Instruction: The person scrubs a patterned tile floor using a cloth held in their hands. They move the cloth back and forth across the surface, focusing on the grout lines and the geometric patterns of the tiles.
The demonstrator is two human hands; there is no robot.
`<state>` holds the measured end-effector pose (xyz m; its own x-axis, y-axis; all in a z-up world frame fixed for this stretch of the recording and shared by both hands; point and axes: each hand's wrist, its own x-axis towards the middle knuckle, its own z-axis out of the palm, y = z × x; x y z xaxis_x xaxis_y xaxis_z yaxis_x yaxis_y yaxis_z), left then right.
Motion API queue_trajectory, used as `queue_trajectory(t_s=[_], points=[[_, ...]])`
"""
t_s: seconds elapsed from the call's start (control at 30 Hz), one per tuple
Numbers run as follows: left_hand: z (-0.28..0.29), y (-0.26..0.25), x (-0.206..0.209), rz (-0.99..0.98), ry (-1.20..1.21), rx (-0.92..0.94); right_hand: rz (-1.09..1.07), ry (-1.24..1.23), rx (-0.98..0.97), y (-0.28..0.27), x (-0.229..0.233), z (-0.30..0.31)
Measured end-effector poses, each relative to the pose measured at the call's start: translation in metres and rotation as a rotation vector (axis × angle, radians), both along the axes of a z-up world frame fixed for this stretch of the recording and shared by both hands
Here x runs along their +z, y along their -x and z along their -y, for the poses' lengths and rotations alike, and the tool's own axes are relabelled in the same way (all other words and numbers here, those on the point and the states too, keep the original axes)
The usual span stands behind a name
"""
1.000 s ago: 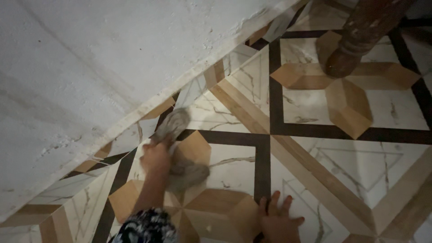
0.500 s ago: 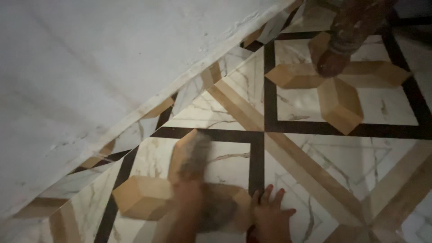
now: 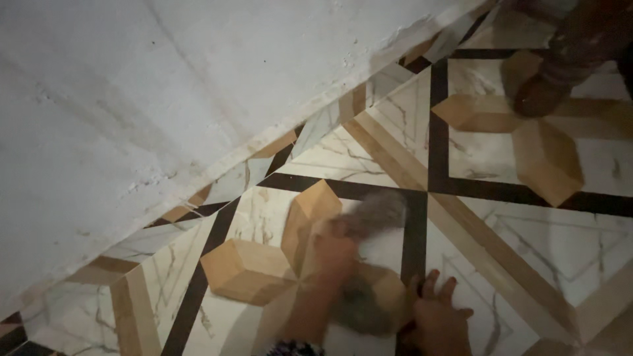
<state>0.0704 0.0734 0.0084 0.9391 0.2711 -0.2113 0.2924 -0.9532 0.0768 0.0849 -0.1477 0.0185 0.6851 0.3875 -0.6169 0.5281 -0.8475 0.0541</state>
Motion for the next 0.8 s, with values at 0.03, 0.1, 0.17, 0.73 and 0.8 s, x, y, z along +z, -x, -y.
queue_trajectory(t_s=[0.03, 0.1, 0.17, 0.73, 0.8], points=[[-0.023, -0.002, 0.002, -0.024, 0.043, 0.213, -0.012, 0.037, -0.005, 0.0, 0.003, -0.003], [-0.078, 0.014, 0.005, 0.079, -0.038, 0.35, -0.05, 0.075, -0.033, 0.0, 0.01, -0.009], [-0.121, 0.034, 0.007, 0.267, 0.001, 0.429, -0.098, 0.074, -0.08, -0.002, 0.018, -0.014], [-0.043, 0.1, -0.003, -0.22, -0.252, 0.389, -0.08, -0.096, -0.091, 0.01, 0.066, -0.01], [-0.019, 0.094, 0.0, -0.009, -0.167, 0.543, -0.048, -0.115, -0.092, 0.011, 0.063, -0.008]])
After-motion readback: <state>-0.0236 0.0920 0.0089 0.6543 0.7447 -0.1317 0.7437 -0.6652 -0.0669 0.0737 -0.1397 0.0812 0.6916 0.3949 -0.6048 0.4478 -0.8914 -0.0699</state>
